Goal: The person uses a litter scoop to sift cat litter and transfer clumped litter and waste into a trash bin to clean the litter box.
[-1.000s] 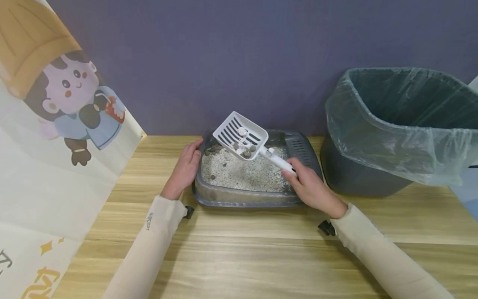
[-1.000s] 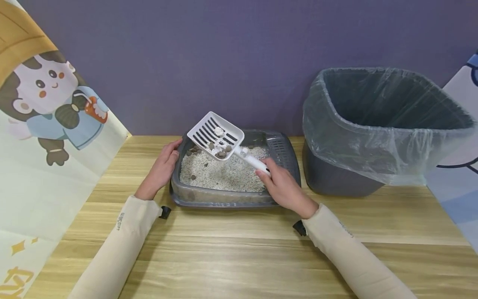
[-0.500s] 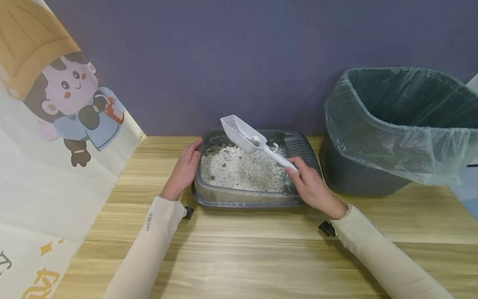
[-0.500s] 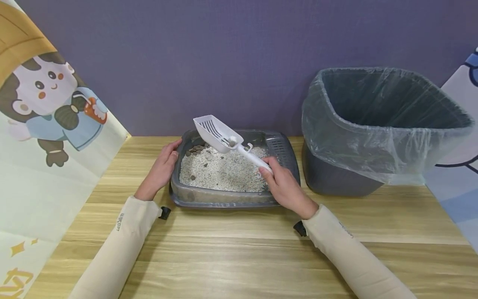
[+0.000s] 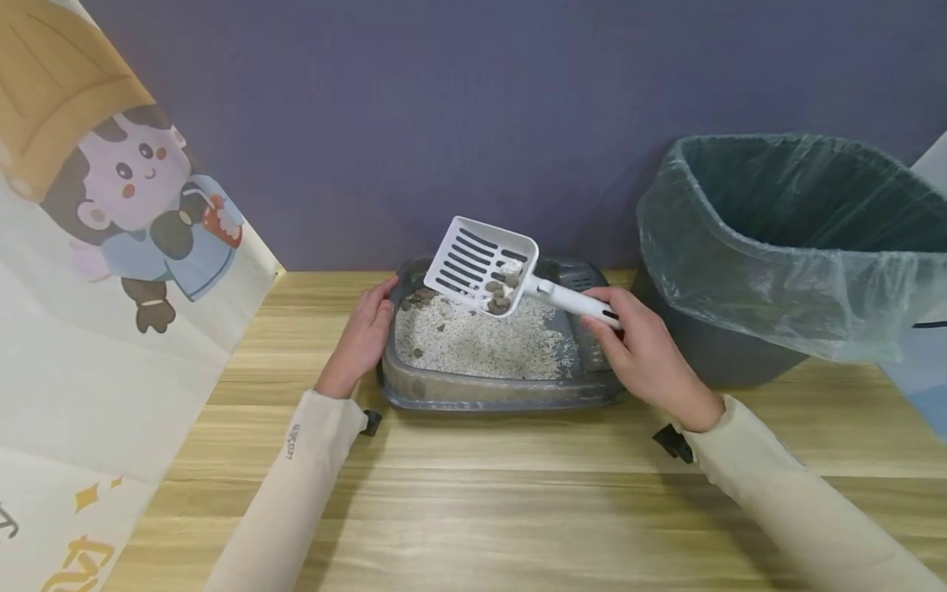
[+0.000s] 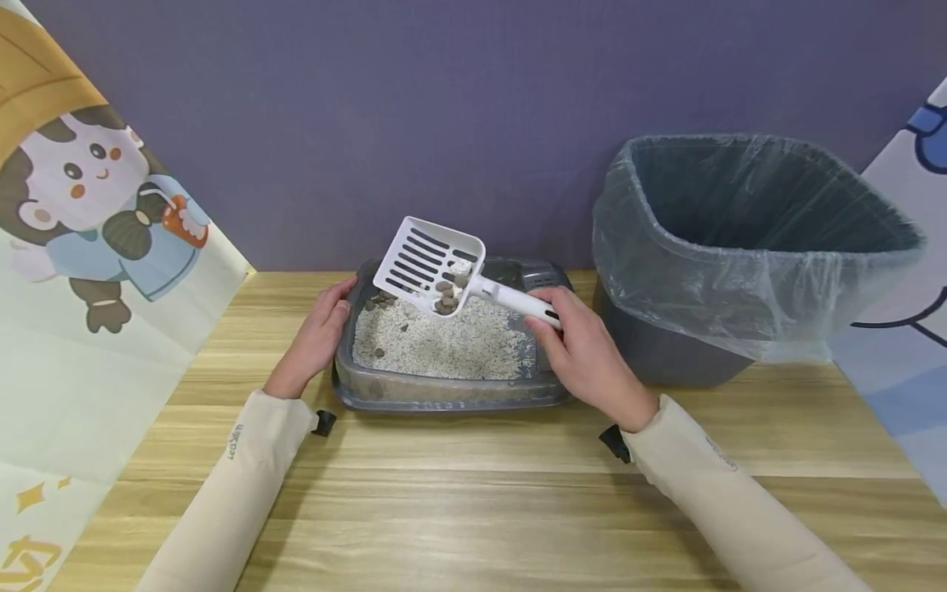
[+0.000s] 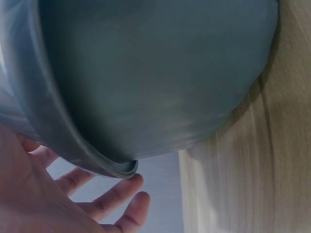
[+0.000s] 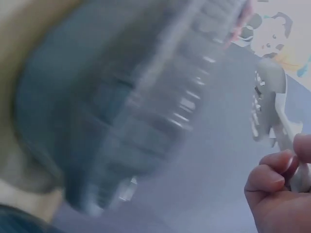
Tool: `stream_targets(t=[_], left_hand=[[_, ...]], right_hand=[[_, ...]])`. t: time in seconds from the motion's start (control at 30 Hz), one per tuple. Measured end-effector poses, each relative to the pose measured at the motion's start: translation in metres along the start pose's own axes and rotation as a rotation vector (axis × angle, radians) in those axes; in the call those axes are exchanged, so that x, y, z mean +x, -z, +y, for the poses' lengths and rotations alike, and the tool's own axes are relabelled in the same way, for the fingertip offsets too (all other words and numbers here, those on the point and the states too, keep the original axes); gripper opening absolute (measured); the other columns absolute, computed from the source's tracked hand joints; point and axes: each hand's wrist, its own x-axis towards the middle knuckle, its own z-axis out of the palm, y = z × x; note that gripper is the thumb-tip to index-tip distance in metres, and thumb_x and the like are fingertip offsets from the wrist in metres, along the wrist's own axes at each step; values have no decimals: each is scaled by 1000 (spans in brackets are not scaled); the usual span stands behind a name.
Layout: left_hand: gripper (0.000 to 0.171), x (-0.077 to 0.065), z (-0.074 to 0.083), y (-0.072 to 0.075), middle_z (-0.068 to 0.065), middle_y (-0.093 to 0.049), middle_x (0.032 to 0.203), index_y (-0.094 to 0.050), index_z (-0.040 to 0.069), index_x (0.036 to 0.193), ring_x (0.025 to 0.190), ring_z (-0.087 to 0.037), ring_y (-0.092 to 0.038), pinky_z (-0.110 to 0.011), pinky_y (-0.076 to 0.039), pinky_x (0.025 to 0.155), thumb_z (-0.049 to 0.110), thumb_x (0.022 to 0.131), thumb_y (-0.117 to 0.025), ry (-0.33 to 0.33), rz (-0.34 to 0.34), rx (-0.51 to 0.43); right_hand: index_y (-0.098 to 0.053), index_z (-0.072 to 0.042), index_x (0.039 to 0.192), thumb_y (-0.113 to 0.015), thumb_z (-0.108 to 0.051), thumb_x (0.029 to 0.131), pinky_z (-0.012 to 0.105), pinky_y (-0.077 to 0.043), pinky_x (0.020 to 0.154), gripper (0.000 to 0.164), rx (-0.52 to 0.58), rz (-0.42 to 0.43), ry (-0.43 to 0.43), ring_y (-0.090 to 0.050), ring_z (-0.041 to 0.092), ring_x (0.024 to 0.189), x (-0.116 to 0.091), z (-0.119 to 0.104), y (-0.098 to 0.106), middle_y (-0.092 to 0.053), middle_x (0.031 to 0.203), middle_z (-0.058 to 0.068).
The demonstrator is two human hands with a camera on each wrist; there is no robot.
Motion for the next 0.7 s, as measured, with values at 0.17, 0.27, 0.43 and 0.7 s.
stream_targets(t=[0.17,0.27,0.43,0.7], left_hand=[[46,-1,-1,1,-20,-35,141,-32,8,147,130,-36,-34,-52,-25,108,19,103,-29,7,-9,9],[46,-3,-2,2,-19,-34,142,-31,7,147,130,-36,-33,-52,-24,108,19,103,-29,7,-13,13],[45,-5,-3,3,-18,-34,143,-32,7,147,132,-35,-31,-51,-23,109,20,103,-29,5,-14,7],[46,-6,-8,4,-18,-35,142,-32,9,147,131,-35,-32,-51,-23,108,21,103,-28,20,-11,7]], right_hand=[[-55,-7,124,-59,-12,94,25,-30,50,31,-89,78,45,-36,11,56,5,-21,29,-46,78,-1],[-59,-5,121,-63,-8,91,22,-29,51,30,-140,190,59,-36,9,57,8,-34,51,-50,78,0],[-63,2,116,-64,-8,90,16,-24,48,28,-270,403,13,-31,-1,53,9,-44,96,-53,72,9],[-54,-6,131,-45,-17,100,10,-32,68,34,-327,550,-250,-38,-9,78,-3,-18,158,-52,98,-13]])
